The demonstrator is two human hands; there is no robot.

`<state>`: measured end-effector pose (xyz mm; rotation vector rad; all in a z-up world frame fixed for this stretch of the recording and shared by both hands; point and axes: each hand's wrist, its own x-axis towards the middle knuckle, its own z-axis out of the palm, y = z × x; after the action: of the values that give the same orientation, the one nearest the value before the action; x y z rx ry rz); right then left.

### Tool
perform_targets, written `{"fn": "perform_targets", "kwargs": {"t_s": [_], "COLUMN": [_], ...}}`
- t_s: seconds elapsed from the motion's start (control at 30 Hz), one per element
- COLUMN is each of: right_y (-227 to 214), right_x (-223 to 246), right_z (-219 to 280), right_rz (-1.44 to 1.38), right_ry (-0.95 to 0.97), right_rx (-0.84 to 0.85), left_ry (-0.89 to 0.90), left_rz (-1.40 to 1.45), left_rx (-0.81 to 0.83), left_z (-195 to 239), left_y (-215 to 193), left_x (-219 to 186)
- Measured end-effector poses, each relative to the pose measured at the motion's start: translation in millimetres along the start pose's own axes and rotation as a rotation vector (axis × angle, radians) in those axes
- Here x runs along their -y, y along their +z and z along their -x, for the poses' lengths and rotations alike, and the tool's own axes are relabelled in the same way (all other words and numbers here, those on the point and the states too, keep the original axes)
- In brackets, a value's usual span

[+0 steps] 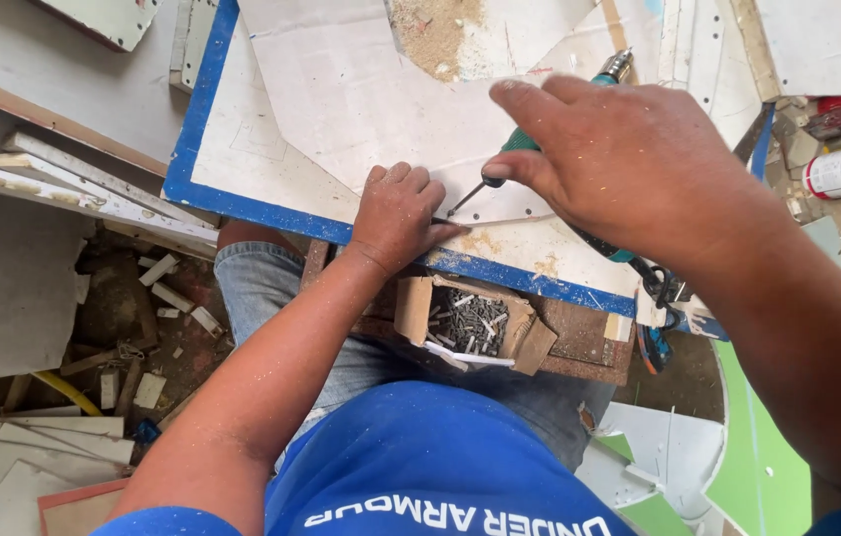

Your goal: Assembling white panels by fastening them with screws using a power drill in a workshop setting.

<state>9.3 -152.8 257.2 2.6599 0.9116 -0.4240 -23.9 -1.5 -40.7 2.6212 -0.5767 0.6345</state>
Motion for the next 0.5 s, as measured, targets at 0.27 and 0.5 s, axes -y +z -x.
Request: {"fn": "perform_targets", "kwargs": {"t_s": [0.27,0.5], "right_y": [24,17], "right_x": [-17,-14], "right_z": [-2,-8], "right_rz": [0.073,0.133], "right_ry": [-0.145,-0.078], "right_rx": [-0.293,-0.02], "left_ry": [-0.004,0.0], "left_rz": [-0.011,-0.017], "left_rx": [0.014,0.015], "left_z": [1,0], "left_y": [2,2], "left_x": [-3,-1]}}
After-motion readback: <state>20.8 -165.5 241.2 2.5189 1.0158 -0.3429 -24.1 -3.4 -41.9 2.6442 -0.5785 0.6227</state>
